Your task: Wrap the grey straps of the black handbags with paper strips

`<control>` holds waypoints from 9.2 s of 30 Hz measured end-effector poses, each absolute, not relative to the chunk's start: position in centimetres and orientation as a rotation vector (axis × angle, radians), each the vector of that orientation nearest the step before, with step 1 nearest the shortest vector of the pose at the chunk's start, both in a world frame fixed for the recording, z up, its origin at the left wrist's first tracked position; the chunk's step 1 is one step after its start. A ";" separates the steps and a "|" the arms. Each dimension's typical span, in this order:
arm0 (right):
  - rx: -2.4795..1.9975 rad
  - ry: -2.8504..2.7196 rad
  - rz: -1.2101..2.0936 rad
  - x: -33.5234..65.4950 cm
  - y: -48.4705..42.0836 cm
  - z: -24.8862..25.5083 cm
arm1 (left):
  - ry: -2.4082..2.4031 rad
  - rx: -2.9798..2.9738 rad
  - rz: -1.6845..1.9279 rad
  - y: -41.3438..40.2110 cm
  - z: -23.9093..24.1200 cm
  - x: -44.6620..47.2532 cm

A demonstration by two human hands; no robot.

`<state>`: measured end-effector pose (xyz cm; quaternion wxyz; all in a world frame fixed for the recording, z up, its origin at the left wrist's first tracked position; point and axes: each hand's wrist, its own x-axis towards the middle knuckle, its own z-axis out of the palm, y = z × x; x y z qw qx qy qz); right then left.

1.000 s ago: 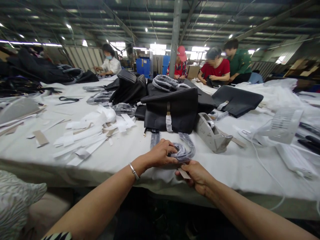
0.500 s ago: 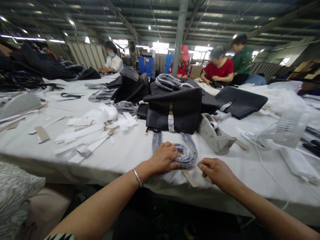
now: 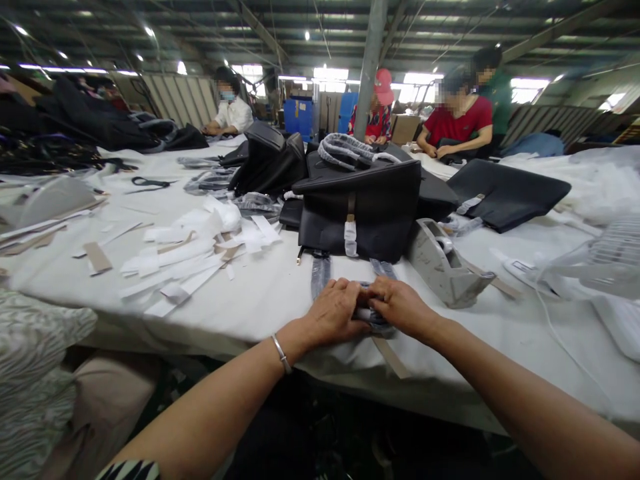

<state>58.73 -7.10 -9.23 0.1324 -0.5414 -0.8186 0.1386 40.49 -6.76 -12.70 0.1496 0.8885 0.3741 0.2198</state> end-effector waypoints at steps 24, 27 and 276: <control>-1.368 -2.474 -0.041 60.8 -18.2 -12.1 | 1.013 2.424 0.611 -6.1 -12.3 40.3; -1.348 -2.493 0.032 59.8 -17.6 -11.8 | 1.004 2.450 0.568 -5.9 -12.1 40.4; -1.945 -1.004 0.632 75.6 -5.4 -1.2 | 0.907 2.556 0.766 -8.0 -13.7 38.7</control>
